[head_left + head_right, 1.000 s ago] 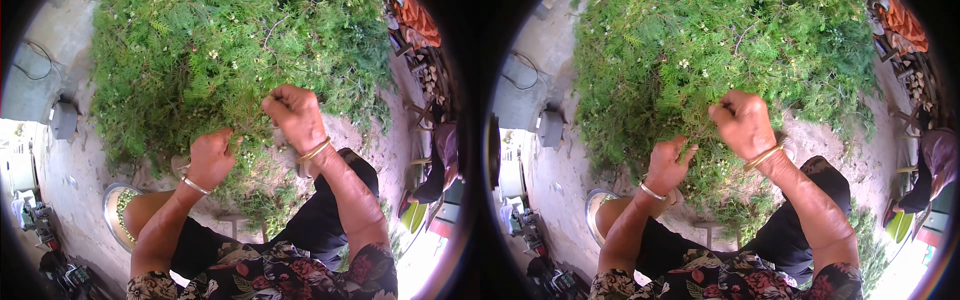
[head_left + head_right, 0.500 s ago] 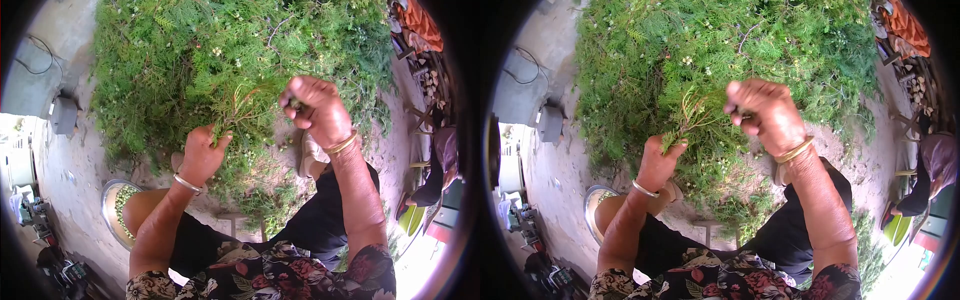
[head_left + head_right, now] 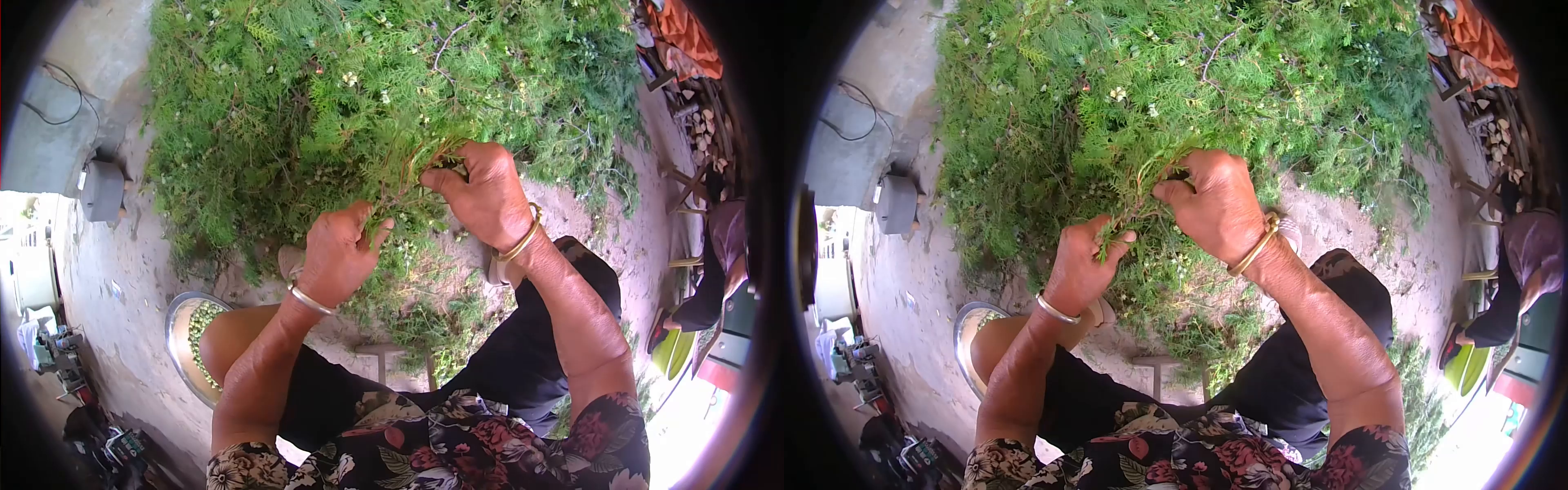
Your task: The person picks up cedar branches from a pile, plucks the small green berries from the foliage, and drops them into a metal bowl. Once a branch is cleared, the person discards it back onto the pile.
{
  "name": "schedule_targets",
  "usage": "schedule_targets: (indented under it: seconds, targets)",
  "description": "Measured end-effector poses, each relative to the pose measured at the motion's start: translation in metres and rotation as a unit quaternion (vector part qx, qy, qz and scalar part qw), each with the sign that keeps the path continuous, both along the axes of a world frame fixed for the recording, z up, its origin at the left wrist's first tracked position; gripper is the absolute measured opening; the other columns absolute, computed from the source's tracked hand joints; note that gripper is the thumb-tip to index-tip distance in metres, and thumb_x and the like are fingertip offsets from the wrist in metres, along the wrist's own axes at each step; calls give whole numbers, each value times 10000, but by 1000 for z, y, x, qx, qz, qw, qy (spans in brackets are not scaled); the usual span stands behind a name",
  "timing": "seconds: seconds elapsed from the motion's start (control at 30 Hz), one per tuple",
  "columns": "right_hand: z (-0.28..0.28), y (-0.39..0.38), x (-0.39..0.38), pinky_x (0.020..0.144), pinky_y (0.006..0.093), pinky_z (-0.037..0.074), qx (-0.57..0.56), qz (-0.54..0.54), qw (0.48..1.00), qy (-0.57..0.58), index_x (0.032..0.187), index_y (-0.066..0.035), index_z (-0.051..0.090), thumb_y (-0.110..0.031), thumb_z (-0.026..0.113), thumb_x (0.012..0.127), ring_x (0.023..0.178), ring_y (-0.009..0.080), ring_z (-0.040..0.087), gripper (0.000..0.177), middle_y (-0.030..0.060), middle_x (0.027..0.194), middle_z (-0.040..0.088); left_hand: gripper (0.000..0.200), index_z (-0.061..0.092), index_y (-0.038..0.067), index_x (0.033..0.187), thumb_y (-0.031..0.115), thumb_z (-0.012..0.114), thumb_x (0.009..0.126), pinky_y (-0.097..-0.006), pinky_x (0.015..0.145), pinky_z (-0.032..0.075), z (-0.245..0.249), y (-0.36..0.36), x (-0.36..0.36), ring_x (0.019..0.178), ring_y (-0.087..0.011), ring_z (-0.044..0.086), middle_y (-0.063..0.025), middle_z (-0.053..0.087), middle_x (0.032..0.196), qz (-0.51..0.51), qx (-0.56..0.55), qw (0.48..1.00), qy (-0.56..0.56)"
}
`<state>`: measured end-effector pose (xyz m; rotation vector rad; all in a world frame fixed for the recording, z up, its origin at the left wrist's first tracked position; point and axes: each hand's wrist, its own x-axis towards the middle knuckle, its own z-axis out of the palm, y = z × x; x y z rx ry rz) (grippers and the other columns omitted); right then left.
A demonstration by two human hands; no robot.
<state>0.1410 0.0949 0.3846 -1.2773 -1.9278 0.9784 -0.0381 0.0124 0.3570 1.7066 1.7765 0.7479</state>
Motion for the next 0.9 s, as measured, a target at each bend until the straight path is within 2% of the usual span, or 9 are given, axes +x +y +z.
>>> schedule_targets:
  seconds: [0.1, 0.23, 0.3, 0.37, 0.4, 0.5, 0.77, 0.83, 0.9]
  targets:
    - [4, 1, 1, 511, 329, 452, 21, -8, 1000, 16, 733, 49, 617, -104, 696, 706, 533, 198, 579, 174, 185, 584, 559, 258, 583, -35, 830, 182, 710, 772, -337, 502, 386, 3, 0, 2, 491, -218, 432, -131, 470, 547, 9, -28, 999, -44]
    - [5, 8, 8, 534, 323, 471, -50, -50, 996, 47, 737, 36, 640, -97, 669, 740, 544, 195, 590, 136, 140, 615, 603, 292, 605, -43, 827, 222, 716, 780, -304, 549, 420, 1, -4, 12, 548, -144, 455, -68, 544, 597, 55, 107, 986, -111]
    - [-3, 16, 29, 501, 269, 464, 336, 93, 898, -267, 796, -2, 658, -77, 631, 766, 536, 121, 550, 85, 87, 665, 611, 280, 619, -39, 820, 220, 718, 781, -289, 550, 420, 2, 1, 7, 566, -117, 460, -39, 557, 621, 51, 57, 991, -106]
    - [8, 18, 34, 463, 194, 375, -5, -46, 997, 56, 828, 18, 623, -94, 542, 861, 473, 101, 446, 142, 0, 585, 504, 264, 624, -34, 815, 211, 718, 781, -280, 536, 410, 6, -2, 0, 564, -105, 458, -27, 553, 622, 19, 22, 996, -84]
    - [16, 30, 37, 462, 180, 363, -202, -131, 938, 250, 893, 39, 562, -125, 484, 913, 522, 139, 435, 182, 60, 716, 504, 221, 630, -35, 841, 165, 701, 781, -300, 531, 415, 8, -4, -1, 553, -135, 490, -73, 565, 626, 16, 1, 996, -85]
    - [23, 37, 63, 394, 218, 343, -322, -103, 821, 459, 837, 22, 512, -99, 472, 849, 607, 156, 503, 128, 106, 740, 539, 166, 637, -31, 852, 117, 675, 788, -308, 513, 407, 2, -3, -5, 534, -145, 509, -93, 559, 602, 20, 11, 996, -81]
    - [23, 24, 117, 456, 235, 402, -325, 2, 795, 512, 934, 171, 501, -115, 433, 816, 731, 218, 524, 317, 211, 874, 549, 113, 663, 29, 827, 139, 655, 805, -247, 481, 363, 4, 3, 0, 515, -68, 468, 11, 521, 560, 128, -93, 976, -153]
    - [16, 41, 147, 451, 238, 405, -418, 48, 742, 521, 943, 156, 509, -133, 443, 833, 761, 225, 525, 316, 225, 896, 563, 122, 664, 31, 840, 147, 652, 804, -237, 493, 366, 2, 5, 2, 519, -73, 471, 6, 534, 574, 137, -110, 976, -126]
    - [13, 31, 137, 442, 235, 404, -367, 37, 775, 513, 938, 131, 529, -157, 458, 854, 742, 224, 537, 308, 224, 886, 575, 129, 659, 25, 838, 149, 656, 803, -230, 500, 369, -7, 7, 0, 529, -76, 481, -1, 549, 594, 129, -107, 978, -122]
